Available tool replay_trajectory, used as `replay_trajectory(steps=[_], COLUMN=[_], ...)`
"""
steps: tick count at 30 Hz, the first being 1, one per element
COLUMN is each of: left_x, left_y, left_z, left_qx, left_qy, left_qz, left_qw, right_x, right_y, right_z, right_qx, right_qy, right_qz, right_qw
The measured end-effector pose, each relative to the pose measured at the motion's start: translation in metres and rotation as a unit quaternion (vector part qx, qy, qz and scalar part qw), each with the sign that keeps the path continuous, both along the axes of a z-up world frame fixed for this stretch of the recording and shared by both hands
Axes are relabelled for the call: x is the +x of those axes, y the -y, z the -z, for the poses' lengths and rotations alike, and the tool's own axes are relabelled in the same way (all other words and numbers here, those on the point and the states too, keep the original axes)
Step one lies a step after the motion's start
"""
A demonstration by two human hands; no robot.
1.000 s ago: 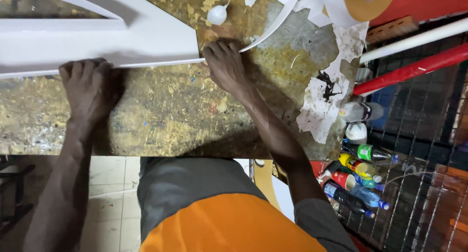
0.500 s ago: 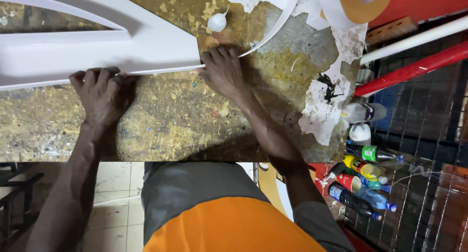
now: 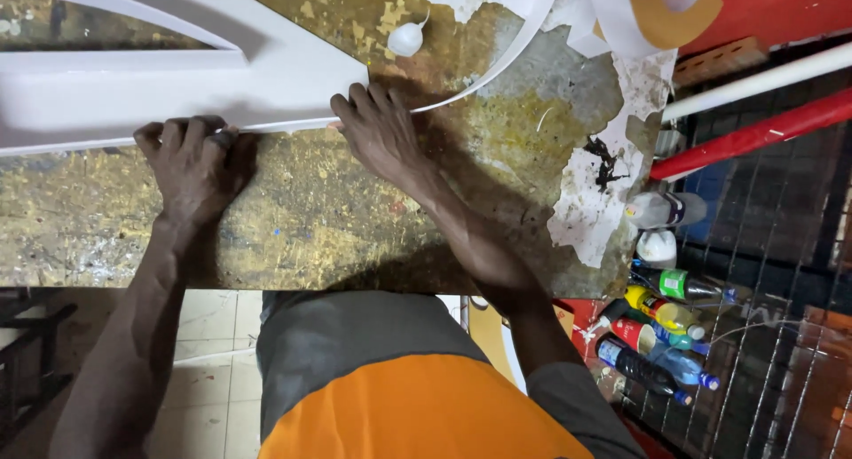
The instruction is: Assembling a 3D sign letter by gluing a plastic strip to the perimeter of a letter frame and reinforcing it with a hot glue gun.
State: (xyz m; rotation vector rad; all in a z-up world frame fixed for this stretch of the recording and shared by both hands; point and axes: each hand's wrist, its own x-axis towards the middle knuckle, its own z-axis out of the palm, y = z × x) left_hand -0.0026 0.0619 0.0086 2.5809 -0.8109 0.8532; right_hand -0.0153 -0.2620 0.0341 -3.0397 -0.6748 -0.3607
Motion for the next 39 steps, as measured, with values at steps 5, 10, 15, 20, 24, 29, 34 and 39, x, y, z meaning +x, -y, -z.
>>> replay_trajectory(steps=[5, 10, 15, 20, 24, 29, 34, 39], left_x=[0.001, -0.002, 0.0, 0.001, -0.001, 0.001, 0.005, 0.002], left_y=[-0.002, -0.006, -0.004, -0.013, -0.033, -0.026, -0.026, -0.02], left_z=[0.013, 0.021, 0.018, 0.033, 0.054, 0.034, 0.041, 0.022], left_qx=[0.008, 0.06, 0.015, 0.006, 0.074, 0.081, 0.102, 0.107], left_qy=[-0.009, -0.05, -0.016, -0.005, -0.056, -0.044, -0.023, -0.028], left_qz=[-0.004, -0.044, -0.023, 0.015, 0.03, 0.021, 0.012, 0.005], left_qw=[1.0, 0.996, 1.0, 1.0, 0.995, 0.995, 0.994, 0.994], right_x=[0.001, 0.0, 0.002, 0.0, 0.001, 0.0, 0.0, 0.0], right_y=[-0.001, -0.001, -0.001, 0.001, 0.002, 0.001, 0.002, 0.002], right_z=[0.002, 0.005, 0.007, 0.011, 0.017, 0.013, 0.01, -0.002], right_qx=[0.008, 0.017, 0.021, 0.016, 0.016, 0.019, 0.015, 0.007], right_qy=[0.002, -0.014, 0.0, -0.002, -0.009, -0.011, -0.013, -0.01], right_qz=[0.003, 0.007, 0.002, 0.002, 0.008, 0.002, -0.001, -0.009], right_qw=[1.0, 1.0, 1.0, 1.0, 1.0, 1.0, 1.0, 1.0])
